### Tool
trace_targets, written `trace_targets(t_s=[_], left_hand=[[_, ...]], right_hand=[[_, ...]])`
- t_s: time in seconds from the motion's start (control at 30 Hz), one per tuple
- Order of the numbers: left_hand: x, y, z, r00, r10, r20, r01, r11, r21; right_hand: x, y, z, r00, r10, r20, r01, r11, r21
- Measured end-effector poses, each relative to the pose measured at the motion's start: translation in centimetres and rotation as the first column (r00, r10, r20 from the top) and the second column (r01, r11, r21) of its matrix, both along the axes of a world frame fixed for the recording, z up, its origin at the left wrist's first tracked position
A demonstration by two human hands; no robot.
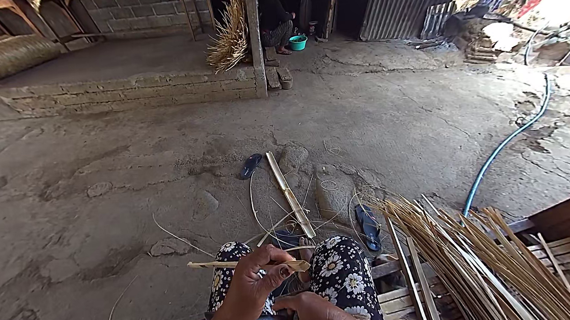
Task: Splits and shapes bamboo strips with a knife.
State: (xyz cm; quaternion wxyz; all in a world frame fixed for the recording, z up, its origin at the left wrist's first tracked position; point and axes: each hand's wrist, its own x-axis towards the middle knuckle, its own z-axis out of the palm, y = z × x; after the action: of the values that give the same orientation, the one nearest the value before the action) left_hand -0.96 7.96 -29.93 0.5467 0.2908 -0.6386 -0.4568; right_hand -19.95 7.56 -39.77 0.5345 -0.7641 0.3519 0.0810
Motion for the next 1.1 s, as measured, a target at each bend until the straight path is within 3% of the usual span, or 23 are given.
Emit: trace_targets(t_s=[0.73,0.9,1.0,1.1], left_hand=[[0.2,-0.2,0.5,1.0,0.03,-0.011,-0.029,0.999,0.018],[0.4,-0.5,0.4,0.999,0.032,-0.032,-0.037,0.989,-0.142],[0.8,-0.8,1.0,1.0,0.016,-0.027,-0.02,0.987,-0.16],[0.8,-1.0,1.7,0.999,0.037,0.014,-0.033,0.981,-0.19]], right_hand=[[0.1,-0.2,-0.9,1.0,0.004,-0.01,-0.004,1.0,0.013],[0.0,-0.3,-1.3,1.0,0.008,-0.006,-0.008,1.0,0.017],[0.0,-0.2,-1.2,1.0,0.018,-0.003,-0.017,1.0,0.009],[-0.3,1.4,-0.2,1.0,-0.003,0.017,0.005,0.994,-0.106]])
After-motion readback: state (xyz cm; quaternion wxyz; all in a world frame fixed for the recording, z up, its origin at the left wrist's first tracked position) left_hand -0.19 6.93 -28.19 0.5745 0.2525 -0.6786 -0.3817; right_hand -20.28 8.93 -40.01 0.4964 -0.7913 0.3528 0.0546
